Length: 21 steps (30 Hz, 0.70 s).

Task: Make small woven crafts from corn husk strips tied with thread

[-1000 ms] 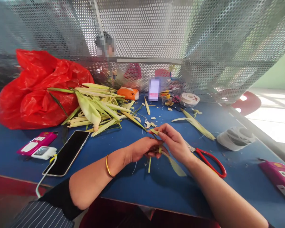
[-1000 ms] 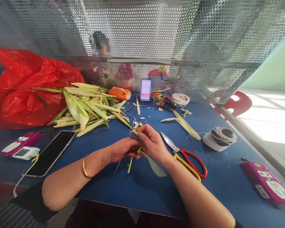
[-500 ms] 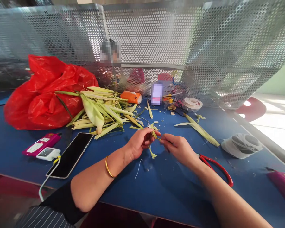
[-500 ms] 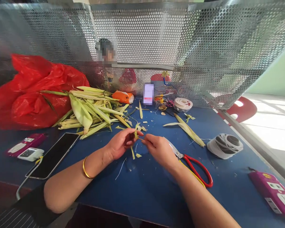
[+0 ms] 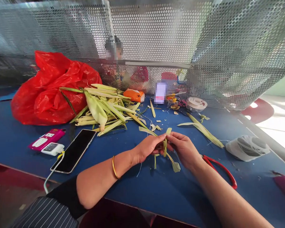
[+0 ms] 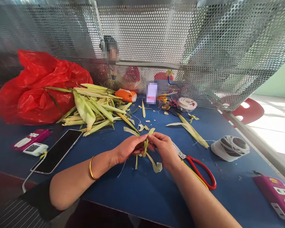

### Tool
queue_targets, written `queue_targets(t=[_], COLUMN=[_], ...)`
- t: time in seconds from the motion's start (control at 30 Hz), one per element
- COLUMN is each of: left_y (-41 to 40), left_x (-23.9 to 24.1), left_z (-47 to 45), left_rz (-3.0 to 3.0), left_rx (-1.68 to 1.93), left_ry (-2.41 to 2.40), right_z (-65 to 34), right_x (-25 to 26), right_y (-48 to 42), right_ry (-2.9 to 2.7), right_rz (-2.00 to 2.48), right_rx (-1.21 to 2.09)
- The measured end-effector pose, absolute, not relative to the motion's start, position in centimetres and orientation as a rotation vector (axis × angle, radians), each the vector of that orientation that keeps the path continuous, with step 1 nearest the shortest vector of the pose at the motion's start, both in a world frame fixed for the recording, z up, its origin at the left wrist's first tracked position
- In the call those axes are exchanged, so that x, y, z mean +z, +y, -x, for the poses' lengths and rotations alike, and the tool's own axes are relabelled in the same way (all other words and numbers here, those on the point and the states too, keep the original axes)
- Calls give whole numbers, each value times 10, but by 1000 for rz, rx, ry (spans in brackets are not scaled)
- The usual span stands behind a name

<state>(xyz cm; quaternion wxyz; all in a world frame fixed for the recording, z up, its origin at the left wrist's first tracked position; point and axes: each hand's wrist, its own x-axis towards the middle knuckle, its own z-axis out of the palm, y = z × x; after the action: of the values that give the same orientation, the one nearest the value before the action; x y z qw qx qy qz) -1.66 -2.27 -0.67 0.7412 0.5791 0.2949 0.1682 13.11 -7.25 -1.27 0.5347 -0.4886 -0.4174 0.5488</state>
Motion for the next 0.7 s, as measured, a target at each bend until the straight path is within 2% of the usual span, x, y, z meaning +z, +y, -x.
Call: queue_targets(t=[0.27,0.4,0.47,0.57,0.6,0.63,0.7], left_y=[-28,-26,-22,-16,-14,-13,-10], left_x=[3,-3,-5,-4,-3,-3,-2], left_z=[19,18,17,17,17,17,17], left_rz=[-1421,-1301,-1186,-983,-921,-865,-774], left_rx=[325,376,442,556,589,621,678], left_ry=[653,685,707,758,781,798,798], right_z=[-147,-151,-151,-148,-145,-141,-131], right_x=[-19,-23,-20,-9,-5,-3,-3], right_y=[-61,-56,-58,-72,-77,-83,-90], right_ry=[-708,-646,-740,-1057,-1197,-1333,-1544], right_rz=[1230,1307,1405,1461,1438,1404,1431], right_rx=[920,881,673,30,-87,-114,32])
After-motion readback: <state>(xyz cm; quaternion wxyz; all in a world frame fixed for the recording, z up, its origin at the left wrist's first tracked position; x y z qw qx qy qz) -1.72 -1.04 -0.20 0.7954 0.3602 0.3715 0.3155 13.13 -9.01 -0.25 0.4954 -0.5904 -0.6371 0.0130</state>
